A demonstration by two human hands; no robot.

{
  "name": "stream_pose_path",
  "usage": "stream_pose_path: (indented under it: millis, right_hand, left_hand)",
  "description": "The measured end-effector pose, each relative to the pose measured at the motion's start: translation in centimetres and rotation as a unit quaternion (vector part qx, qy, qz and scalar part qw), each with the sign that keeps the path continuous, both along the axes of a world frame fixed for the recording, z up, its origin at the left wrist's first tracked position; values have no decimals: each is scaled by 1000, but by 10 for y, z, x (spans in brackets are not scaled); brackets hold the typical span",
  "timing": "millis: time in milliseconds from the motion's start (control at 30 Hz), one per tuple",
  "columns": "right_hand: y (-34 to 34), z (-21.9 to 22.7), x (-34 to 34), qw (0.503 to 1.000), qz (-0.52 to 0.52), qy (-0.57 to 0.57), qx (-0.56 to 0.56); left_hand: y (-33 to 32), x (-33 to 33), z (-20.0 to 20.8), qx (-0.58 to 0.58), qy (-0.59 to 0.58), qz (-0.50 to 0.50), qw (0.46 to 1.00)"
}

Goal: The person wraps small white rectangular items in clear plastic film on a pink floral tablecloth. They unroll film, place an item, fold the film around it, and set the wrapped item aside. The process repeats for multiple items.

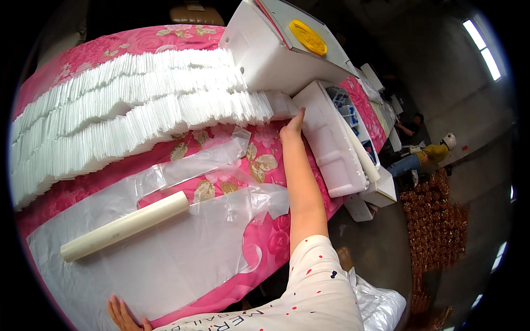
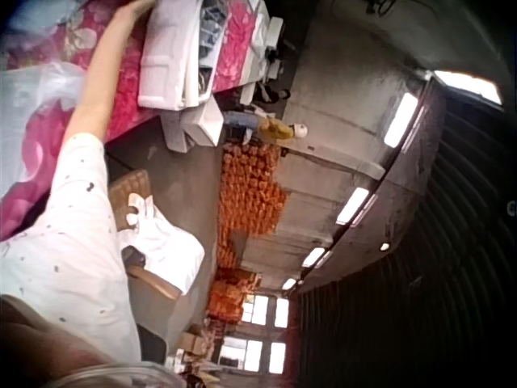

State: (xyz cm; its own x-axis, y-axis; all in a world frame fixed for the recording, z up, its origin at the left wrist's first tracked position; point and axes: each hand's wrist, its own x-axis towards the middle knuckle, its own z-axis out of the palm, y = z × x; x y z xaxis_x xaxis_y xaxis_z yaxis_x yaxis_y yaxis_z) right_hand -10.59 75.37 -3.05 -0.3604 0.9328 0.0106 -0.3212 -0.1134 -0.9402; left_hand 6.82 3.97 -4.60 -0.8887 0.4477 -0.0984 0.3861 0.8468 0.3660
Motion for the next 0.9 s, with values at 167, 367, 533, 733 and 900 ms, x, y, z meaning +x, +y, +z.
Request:
stream_pose_path:
  millis: [167,367,533,733,900]
  right_hand:
    - [-126,17,-3,897,91,-256,350]
    - [-333,16,28,687,373,-166,602]
    - [-398,7,33,563,485,-212,635]
    - [-406,5,44,548,430,-245,674]
    - [-430,48,113,457,517,-353,632]
  left_hand:
    - [-3,0,-4,15,13,-10,1000]
    - [-13,0,-17,46,69,-44,996]
    - [-7,2,-4,96,79,-14,992]
    - [-11,4,-6,138,109,-6,984]
    - [-11,6,-7,148,124,-1,981]
